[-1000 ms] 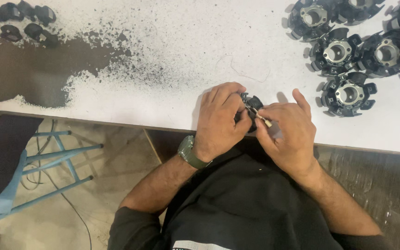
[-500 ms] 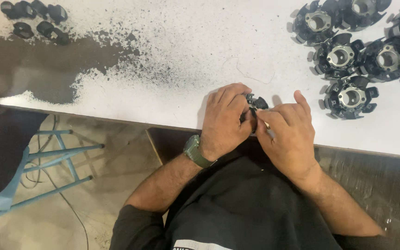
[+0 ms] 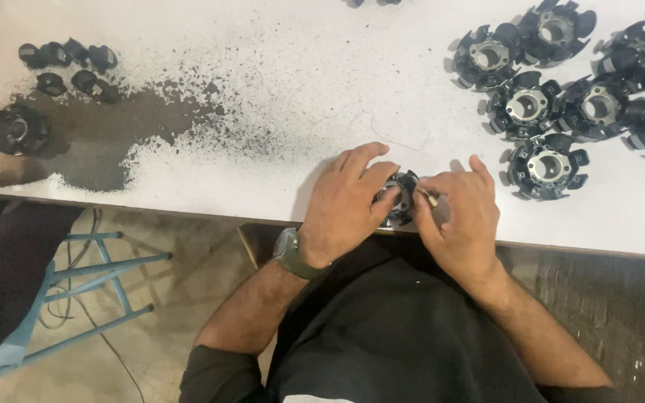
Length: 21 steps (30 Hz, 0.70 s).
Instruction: The person sits at a white table assembling omni wheels, pressing black roller pieces into the hubs of wheel bodies one at a time using a small handheld tool, then setting each finished wheel aside and picking up the next hub.
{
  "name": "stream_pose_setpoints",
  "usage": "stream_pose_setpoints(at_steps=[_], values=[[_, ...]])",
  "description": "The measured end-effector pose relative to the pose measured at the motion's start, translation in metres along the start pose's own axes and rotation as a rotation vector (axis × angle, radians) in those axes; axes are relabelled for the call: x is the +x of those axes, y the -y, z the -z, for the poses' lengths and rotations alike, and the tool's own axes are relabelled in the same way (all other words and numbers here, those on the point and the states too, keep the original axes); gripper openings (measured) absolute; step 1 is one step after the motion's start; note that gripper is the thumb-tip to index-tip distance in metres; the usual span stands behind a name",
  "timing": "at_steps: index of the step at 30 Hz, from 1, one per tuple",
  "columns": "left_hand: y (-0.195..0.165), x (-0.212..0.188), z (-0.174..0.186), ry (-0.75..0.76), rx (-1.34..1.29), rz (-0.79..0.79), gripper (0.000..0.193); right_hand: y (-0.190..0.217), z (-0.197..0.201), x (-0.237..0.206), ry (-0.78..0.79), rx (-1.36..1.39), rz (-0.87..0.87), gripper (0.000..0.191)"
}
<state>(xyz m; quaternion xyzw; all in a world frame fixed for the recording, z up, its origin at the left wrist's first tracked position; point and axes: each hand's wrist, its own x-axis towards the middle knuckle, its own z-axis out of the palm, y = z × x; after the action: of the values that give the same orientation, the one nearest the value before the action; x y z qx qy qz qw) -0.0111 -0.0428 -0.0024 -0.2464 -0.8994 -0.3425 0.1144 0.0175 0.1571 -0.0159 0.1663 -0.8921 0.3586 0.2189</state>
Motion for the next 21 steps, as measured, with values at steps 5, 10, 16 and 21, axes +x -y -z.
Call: stream_pose_setpoints(at_steps=[5,10,16,21], values=[[0.003,0.003,-0.003,-0.018,-0.092,0.095,0.016,-0.001,-0.001,0.002,0.005,0.015,-0.007,0.022],[0.001,0.002,0.003,-0.023,0.0,-0.064,0.014,-0.001,0.001,0.004,0.023,0.011,0.0,0.022],[-0.012,0.007,0.001,0.048,-0.022,-0.056,0.015,-0.002,0.0,0.001,-0.012,0.007,0.012,0.024],[-0.012,0.008,0.002,0.04,-0.113,0.075,0.013,-0.004,0.0,-0.005,-0.067,0.084,0.124,0.028]])
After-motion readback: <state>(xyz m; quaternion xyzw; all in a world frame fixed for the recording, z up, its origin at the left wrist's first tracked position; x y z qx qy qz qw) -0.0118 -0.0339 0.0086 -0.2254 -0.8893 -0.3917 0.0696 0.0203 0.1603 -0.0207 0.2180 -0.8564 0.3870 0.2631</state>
